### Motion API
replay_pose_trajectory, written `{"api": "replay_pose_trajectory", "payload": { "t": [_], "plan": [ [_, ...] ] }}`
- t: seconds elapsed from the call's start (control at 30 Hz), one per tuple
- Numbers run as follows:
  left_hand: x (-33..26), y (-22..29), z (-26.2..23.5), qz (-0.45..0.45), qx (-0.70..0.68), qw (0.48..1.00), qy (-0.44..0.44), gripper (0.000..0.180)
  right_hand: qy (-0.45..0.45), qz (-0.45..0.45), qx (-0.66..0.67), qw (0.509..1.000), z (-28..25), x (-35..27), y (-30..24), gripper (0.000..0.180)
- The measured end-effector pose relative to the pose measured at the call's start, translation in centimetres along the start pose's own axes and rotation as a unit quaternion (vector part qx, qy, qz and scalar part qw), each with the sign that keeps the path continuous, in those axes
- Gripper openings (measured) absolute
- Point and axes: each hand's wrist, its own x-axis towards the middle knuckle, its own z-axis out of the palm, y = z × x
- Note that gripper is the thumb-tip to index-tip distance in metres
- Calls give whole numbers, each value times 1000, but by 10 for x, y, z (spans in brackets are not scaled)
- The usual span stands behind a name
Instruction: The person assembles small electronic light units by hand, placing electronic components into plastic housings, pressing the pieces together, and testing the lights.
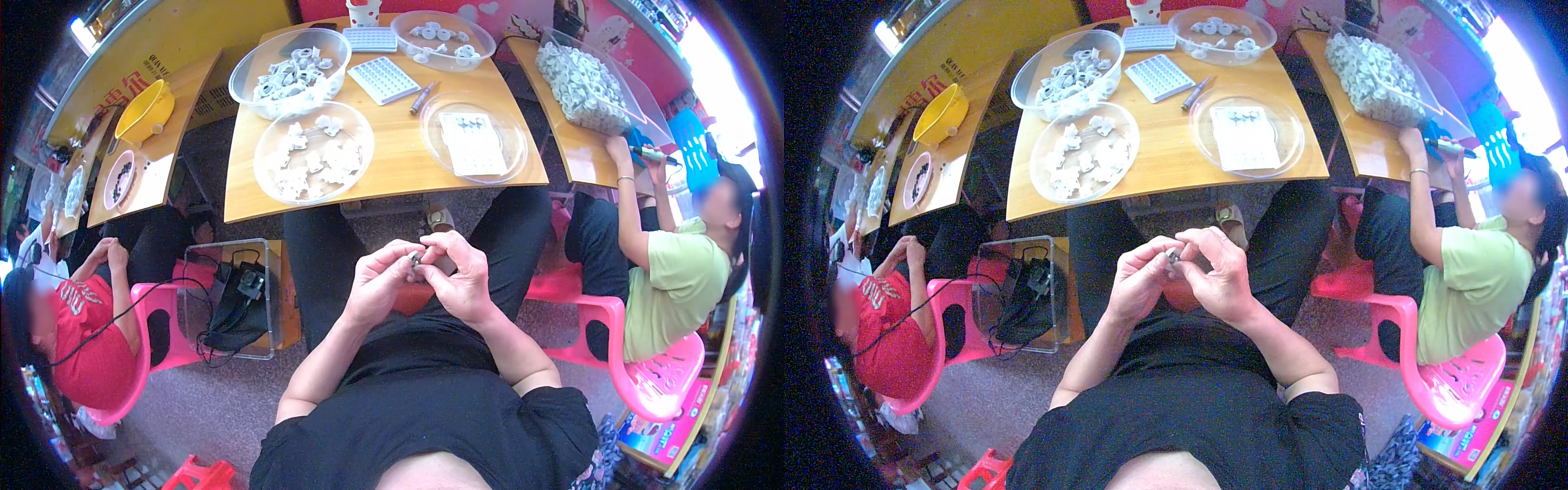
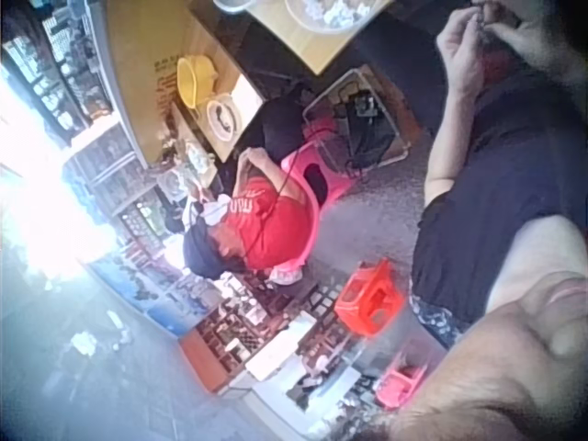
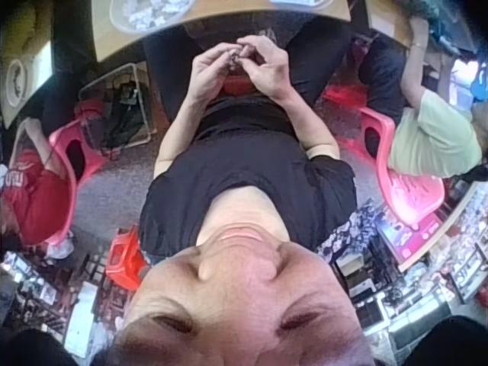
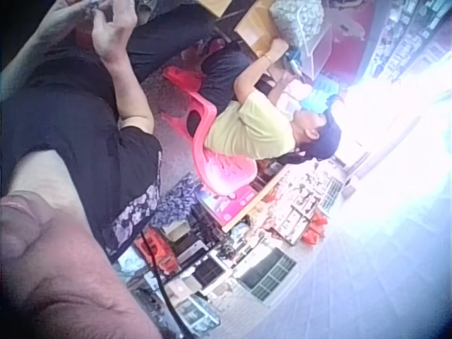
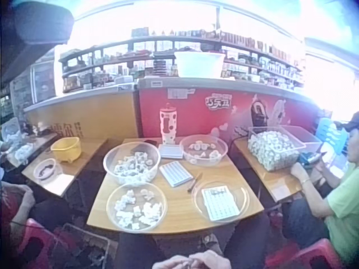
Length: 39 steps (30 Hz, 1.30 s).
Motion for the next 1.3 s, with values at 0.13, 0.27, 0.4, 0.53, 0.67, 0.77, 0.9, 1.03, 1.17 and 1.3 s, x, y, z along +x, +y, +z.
{"api": "replay_pose_trajectory", "payload": {
  "t": [0.13,0.27,0.4,0.53,0.67,0.77,0.9,1.03,1.17,1.3],
  "plan": [
    [2,2,1,27,76,997,-20,18,4,46,24,999,-1,-2,0,37],
    [2,-1,-10,-25,16,1000,-6,14,-39,135,74,987,-3,-5,9,28],
    [1,-6,-19,-65,-19,998,-12,15,-118,57,6,991,-11,3,5,26],
    [2,-11,-26,-80,-20,997,-1,18,-135,53,-11,989,-14,3,7,23],
    [2,-17,-32,-63,60,996,25,20,-147,62,-23,987,-11,-2,8,23],
    [2,-21,-33,-64,110,990,56,21,-155,54,-31,986,-5,-3,5,20],
    [0,-25,-46,-58,94,992,67,20,-152,-37,-70,985,2,3,4,20],
    [-2,-21,-59,-60,79,990,96,20,-99,-69,-128,984,1,34,-6,16],
    [-7,-3,-53,-80,-45,990,102,30,-110,-129,-146,975,18,91,-6,13],
    [-9,6,-56,-56,-70,994,55,38,-154,-137,-169,964,46,148,8,15]
  ]
}}
